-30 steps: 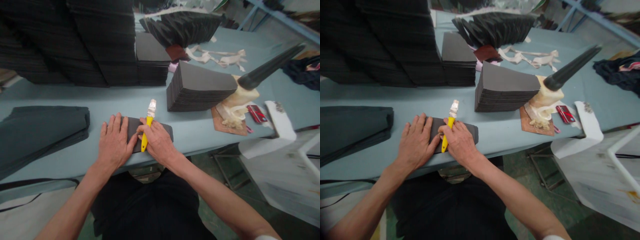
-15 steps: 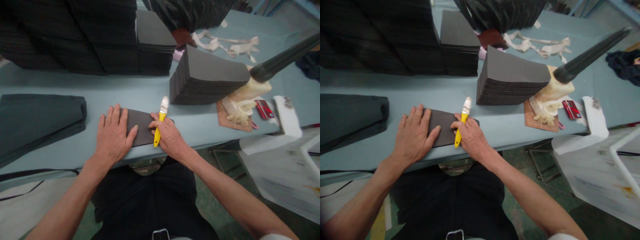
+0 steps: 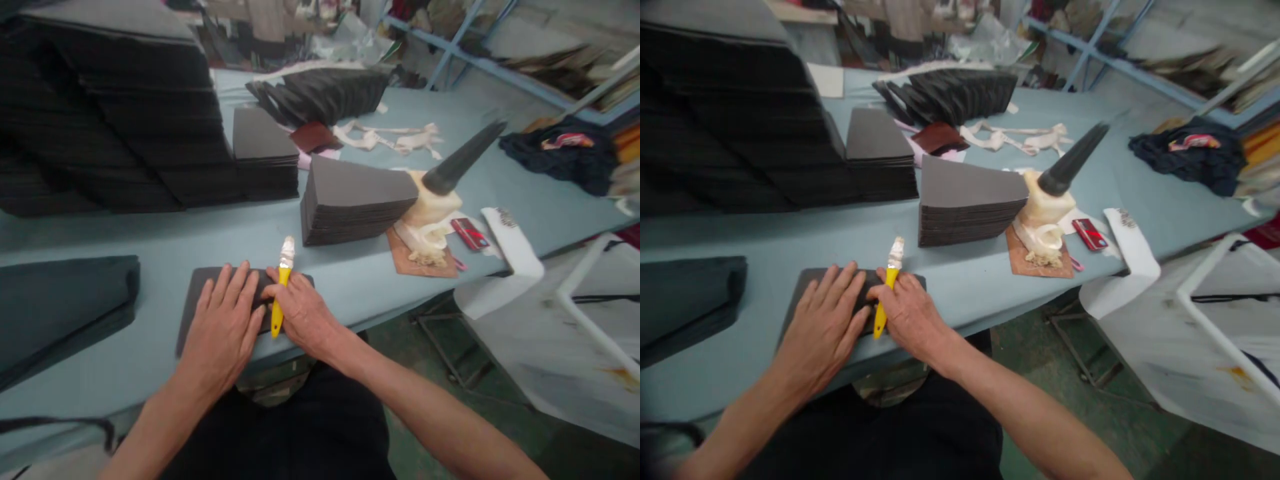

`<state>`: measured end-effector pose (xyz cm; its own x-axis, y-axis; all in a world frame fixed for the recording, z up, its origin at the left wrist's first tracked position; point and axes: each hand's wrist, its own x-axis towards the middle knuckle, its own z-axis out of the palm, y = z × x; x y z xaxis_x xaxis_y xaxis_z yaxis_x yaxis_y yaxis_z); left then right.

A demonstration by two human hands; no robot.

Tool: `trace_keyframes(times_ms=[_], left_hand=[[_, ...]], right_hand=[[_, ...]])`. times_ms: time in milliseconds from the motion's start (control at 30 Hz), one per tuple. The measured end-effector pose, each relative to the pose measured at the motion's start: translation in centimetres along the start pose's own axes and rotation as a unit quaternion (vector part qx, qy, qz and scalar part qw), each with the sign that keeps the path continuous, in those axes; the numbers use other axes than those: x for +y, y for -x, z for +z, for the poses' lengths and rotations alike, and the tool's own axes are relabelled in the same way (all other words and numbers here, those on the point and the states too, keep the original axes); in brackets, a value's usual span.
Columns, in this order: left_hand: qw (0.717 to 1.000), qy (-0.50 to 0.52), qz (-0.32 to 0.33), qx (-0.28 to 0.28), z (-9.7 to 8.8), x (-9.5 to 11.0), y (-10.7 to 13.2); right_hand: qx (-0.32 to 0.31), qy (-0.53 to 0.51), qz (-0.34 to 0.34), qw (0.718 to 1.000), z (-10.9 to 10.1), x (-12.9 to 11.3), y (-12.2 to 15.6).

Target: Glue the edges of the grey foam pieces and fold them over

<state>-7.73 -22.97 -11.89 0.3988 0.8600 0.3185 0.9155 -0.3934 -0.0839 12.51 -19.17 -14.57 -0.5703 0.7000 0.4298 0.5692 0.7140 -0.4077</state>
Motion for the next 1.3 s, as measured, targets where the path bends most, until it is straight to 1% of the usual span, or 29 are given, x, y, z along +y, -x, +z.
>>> trace_keyframes(times_ms=[67, 100, 167, 233, 300, 433, 533, 633, 700, 767, 833, 967, 1067, 1200, 1300], left_hand=[[0.997, -0.008, 0.063, 0.038, 1.1, 0.2, 0.4], [0.996, -0.013, 0.083, 0.041, 1.7, 0.1, 0.7], [0.994, 0.000, 0.087, 0.059, 2.4, -0.1, 1.1], [0.996, 0.024, 0.084, 0.026, 2.5, -0.4, 1.3], [0.996, 0.032, 0.083, 0.001, 2.1, -0.5, 1.3], [0.996, 0.012, 0.084, -0.019, 1.6, -0.7, 1.2], [0.993, -0.020, 0.117, -0.008, 2.0, -1.1, 1.3], [0.990, -0.038, 0.135, 0.018, 2.5, -1.2, 1.3], [0.991, -0.037, 0.125, 0.019, 2.6, -0.9, 1.2], [0.994, -0.037, 0.099, 0.017, 2.6, -0.5, 1.1], [0.996, -0.040, 0.073, 0.006, 2.5, -0.2, 0.8], [0.998, -0.026, 0.059, -0.020, 2.2, 0.2, 0.4], [0.999, -0.005, 0.030, -0.039, 2.0, 0.3, 0.3], [0.998, 0.010, 0.008, -0.054, 1.9, 0.6, 0.1], [0.999, 0.008, -0.009, -0.042, 2.0, 0.8, 0.1]], right_hand=[[0.002, 0.007, -0.011, 1.000, 0.0, -0.1, -0.1], [-0.002, 0.011, -0.011, 1.000, 0.0, -0.1, -0.2], [-0.002, 0.023, -0.014, 1.000, 0.1, -0.1, -0.4], [0.008, 0.039, -0.018, 0.999, 0.1, -0.2, -0.5], [0.026, 0.054, -0.023, 0.998, -0.1, -0.3, -0.6], [0.042, 0.069, -0.039, 0.996, -0.6, -0.4, -0.5], [0.040, 0.065, -0.058, 0.995, -0.9, -0.3, -0.2], [0.047, 0.061, -0.069, 0.995, -1.1, -0.1, 0.6], [0.049, 0.060, -0.066, 0.995, -1.2, 0.2, 1.3], [0.047, 0.056, -0.053, 0.996, -1.5, 0.6, 2.1], [0.060, 0.056, -0.037, 0.996, -1.8, 1.2, 2.8], [0.127, 0.081, -0.014, 0.988, -2.7, 2.7, 3.4], [0.176, 0.119, 0.015, 0.977, -3.5, 4.1, 3.3], [0.209, 0.145, 0.027, 0.967, -4.2, 5.6, 3.0], [0.232, 0.159, 0.023, 0.959, -4.2, 6.1, 2.9]])
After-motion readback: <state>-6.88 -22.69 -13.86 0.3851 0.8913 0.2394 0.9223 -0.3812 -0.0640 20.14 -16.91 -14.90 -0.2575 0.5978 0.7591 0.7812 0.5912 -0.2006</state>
